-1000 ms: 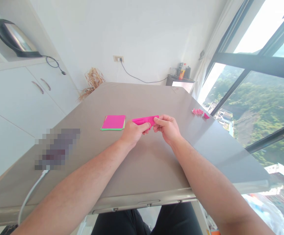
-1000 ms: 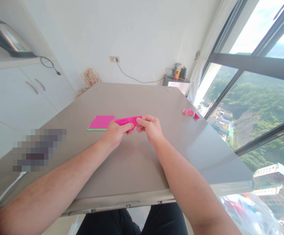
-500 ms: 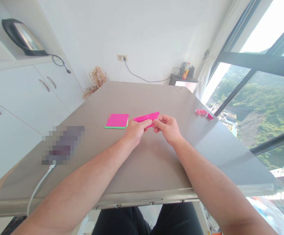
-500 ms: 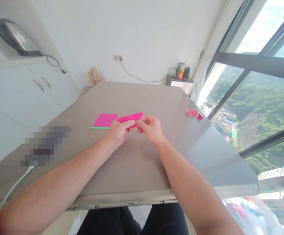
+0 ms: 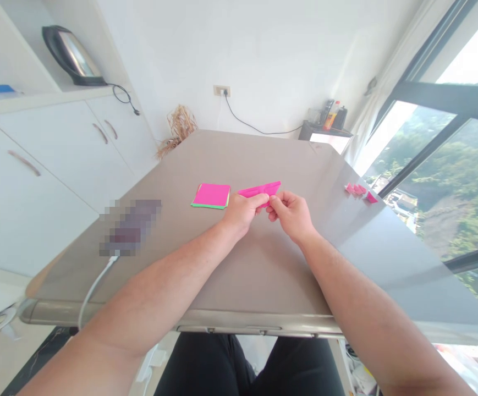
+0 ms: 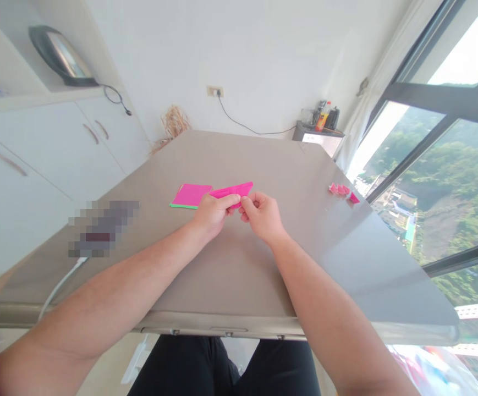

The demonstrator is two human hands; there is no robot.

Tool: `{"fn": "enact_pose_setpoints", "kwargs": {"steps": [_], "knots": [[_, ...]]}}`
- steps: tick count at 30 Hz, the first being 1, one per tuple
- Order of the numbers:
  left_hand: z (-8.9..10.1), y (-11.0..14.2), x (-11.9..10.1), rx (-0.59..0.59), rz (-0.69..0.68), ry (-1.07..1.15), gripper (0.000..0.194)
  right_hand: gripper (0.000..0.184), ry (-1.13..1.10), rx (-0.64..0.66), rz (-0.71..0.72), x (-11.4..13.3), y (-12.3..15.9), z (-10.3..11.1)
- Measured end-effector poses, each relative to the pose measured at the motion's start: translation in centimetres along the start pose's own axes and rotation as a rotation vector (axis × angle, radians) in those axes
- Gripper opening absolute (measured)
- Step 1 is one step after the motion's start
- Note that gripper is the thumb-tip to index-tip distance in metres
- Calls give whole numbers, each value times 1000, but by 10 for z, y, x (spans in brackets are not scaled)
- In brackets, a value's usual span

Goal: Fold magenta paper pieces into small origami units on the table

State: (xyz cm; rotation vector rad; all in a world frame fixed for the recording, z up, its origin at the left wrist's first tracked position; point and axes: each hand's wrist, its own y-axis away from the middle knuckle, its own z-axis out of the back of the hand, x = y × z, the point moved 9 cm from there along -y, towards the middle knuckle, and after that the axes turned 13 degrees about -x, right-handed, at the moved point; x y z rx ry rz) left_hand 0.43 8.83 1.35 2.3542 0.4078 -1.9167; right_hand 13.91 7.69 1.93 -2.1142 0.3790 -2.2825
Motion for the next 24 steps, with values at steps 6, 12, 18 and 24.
{"fn": "enact_pose_setpoints", "kwargs": {"steps": [6,12,18,24], "knots": [[2,-3,3,18,-16,18,24,19,12,60,13,3,3,-5],[1,0,-5,22,-58,12,26,20,5,40,-15,0,4,-3],[1,1,-9,25,-55,48,28,20,-17,58,50,6,5,-5],[-4,6,-13,63,-64,9,25,10,-65,20,20,4,1,4]]}}
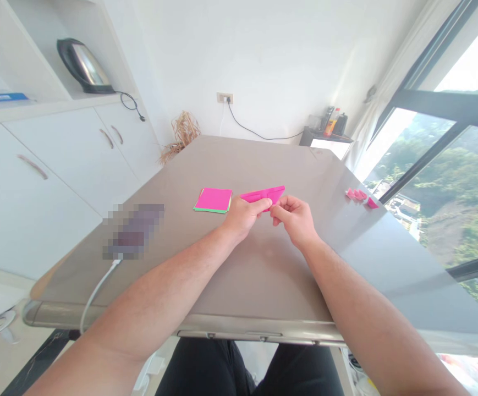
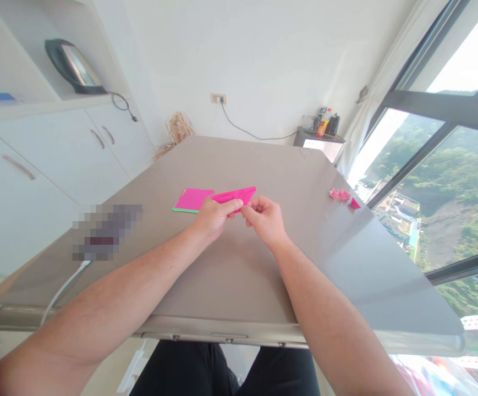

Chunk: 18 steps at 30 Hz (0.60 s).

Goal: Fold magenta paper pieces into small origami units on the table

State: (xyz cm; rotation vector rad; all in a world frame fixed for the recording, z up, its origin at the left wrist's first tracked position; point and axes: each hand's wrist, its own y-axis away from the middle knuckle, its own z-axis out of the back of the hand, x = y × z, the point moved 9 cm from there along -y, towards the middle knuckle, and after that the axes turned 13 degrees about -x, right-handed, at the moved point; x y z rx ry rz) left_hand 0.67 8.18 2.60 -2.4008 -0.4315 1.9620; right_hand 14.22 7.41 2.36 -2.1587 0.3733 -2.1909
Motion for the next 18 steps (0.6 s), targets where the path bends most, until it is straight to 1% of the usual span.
{"fn": "enact_pose_setpoints", "kwargs": {"steps": [3,7,9,12,14,18], "knots": [[-1,1,-3,18,-10,-21,25,10,-52,-7,-3,2,-1,0],[-4,3,-5,54,-21,-51,25,14,-212,28,-15,5,-1,-3],[-6,4,-6,69,-27,-69,25,16,-240,38,-12,5,-2,-3],[-7,5,-6,97,-26,-95,25,22,-231,29,-4,4,-4,3],[-7,5,-6,117,-28,-125,25,24,-186,6,18,6,-6,8],[-6,2,-2,157,-17,-201,15,16,-93,-75,87,11,-8,18]]}}
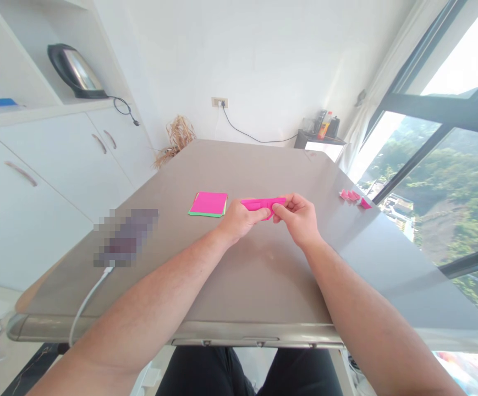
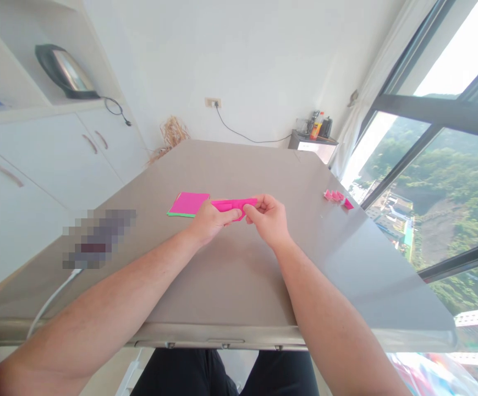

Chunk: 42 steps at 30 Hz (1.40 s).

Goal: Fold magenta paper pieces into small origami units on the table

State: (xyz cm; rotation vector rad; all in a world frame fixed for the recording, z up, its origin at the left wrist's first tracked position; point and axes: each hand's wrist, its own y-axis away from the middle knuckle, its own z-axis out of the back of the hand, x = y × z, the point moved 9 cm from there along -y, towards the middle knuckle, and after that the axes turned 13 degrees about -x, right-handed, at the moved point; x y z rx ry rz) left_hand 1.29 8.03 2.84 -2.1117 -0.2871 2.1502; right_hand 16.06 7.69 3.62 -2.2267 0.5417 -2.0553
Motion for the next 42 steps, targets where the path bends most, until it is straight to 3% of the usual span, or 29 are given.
{"fn": "enact_pose_setpoints", "kwargs": {"steps": [3,8,16,23,31,42], "knots": [[3,-3,3,-3,0,46,28,19,18,-50,24,2,-3,5],[15,-10,5,-104,-36,78,67,25,78,-51,41,2,-3,7],[19,-8,-8,-122,-185,-77,25,22,145,-52,132,3,-3,10],[23,-9,-7,-147,-192,-125,26,25,158,-43,94,1,-4,10],[18,-8,-9,-94,-197,-60,28,25,179,-37,40,1,-6,13],[14,-5,-14,-94,-233,-82,20,26,279,-56,147,5,-4,14]]}}
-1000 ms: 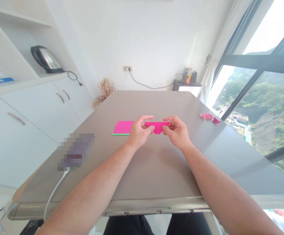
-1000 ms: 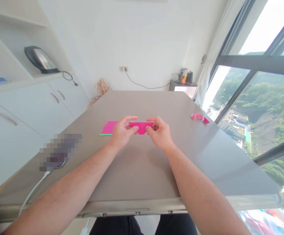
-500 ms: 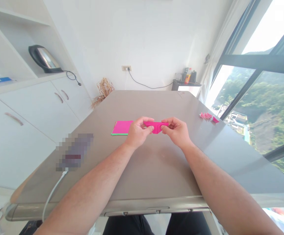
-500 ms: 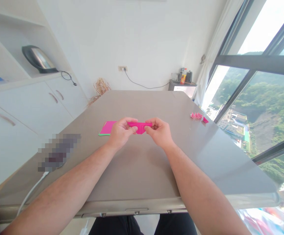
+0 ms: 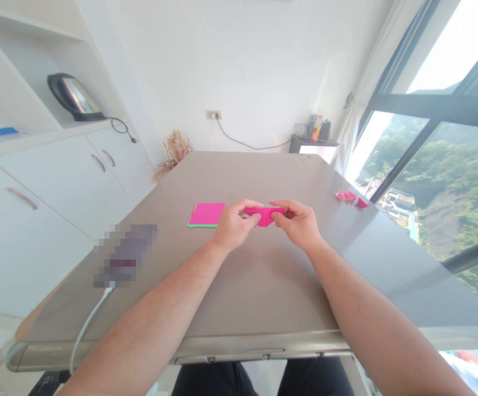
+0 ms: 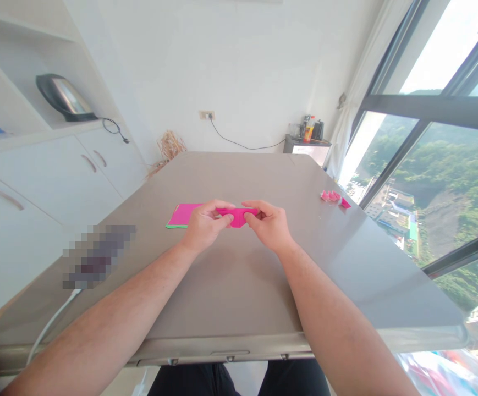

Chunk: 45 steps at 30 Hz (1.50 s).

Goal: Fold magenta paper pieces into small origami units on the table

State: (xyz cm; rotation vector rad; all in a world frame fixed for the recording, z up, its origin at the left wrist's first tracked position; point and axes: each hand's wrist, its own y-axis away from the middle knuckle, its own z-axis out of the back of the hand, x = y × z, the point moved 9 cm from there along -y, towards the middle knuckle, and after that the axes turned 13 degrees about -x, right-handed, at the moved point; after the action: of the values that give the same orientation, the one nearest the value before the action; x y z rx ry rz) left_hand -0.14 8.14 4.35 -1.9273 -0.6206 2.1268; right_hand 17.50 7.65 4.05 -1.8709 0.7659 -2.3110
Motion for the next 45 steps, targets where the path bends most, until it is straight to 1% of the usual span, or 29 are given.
{"fn": "enact_pose_setpoints", "kwargs": {"steps": [4,11,15,18,20,25,30,34,40,45], "knots": [[-1,0,0,10,18,29,21,21,-14,30,11,1,1,-2],[-2,1,2,26,-6,4,20,16,-52,84,-3,3,2,-6],[-1,1,0,23,-23,-23,21,17,-15,92,-8,2,2,-6],[-1,1,0,25,-24,-38,24,19,28,96,-5,0,2,-6],[-2,1,1,32,-23,-46,26,20,55,89,37,2,2,-5],[-5,0,7,61,-3,-43,25,21,138,42,292,18,4,-4],[-5,0,8,37,23,20,21,24,200,34,427,24,8,-4],[-7,1,9,36,67,73,22,26,206,33,462,26,11,-5],[-8,4,6,30,37,1,16,19,128,15,439,28,12,-5],[-7,5,5,23,13,-37,12,19,111,24,446,26,13,-8]]}}
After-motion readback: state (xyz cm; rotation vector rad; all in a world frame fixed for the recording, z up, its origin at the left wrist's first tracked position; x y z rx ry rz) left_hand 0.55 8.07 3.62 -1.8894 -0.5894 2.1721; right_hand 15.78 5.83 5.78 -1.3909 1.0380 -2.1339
